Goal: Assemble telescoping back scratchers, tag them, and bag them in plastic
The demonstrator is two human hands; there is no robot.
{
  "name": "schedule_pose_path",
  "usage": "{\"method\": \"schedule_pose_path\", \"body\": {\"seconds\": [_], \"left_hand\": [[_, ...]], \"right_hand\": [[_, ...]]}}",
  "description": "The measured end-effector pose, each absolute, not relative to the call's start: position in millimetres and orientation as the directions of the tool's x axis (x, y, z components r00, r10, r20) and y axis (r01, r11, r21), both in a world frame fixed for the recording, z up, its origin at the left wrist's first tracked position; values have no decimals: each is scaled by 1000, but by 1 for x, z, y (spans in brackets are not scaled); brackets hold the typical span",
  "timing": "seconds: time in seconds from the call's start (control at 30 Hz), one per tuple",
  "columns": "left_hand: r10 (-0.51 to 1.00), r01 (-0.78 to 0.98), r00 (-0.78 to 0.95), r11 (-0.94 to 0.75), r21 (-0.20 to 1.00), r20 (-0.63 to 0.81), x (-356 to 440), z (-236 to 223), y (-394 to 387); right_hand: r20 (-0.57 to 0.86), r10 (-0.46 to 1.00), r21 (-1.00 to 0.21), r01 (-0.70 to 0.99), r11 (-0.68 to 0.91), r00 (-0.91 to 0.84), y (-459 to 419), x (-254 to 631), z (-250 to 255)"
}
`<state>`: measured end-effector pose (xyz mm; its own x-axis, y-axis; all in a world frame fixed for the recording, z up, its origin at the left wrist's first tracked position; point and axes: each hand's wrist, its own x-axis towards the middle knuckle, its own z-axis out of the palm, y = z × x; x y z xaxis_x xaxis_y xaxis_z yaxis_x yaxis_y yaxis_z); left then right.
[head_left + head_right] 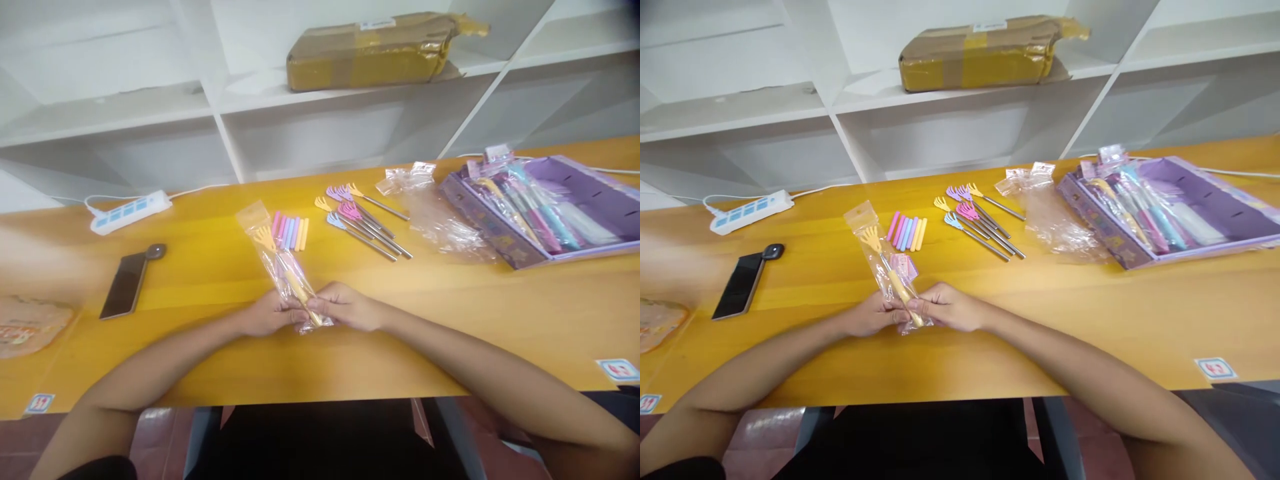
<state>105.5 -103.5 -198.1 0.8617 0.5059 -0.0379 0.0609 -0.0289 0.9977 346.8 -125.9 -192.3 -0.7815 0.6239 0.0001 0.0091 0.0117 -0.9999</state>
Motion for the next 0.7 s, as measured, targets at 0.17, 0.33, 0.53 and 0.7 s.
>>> {"method": "schedule_pose_path", "body": {"seconds": [0.17, 0.33, 0.53, 0.7], "left_hand": [[490, 121, 869, -89, 989, -62, 109, -208, -95], [334, 137, 941, -208, 968, -62, 107, -200, -86], [264, 48, 962, -389, 920, 61, 112, -195, -89], [329, 57, 936, -495, 867, 126, 108, -202, -94]], "right_hand": [[-20, 631, -1000, 20, -8, -775, -119, 354, -201], [-125, 504, -992, 107, -64, -855, -107, 369, -203], [-73, 578, -997, 71, -26, -812, -108, 361, -201], [-74, 665, -996, 94, -5, -743, -112, 352, -205]]}}
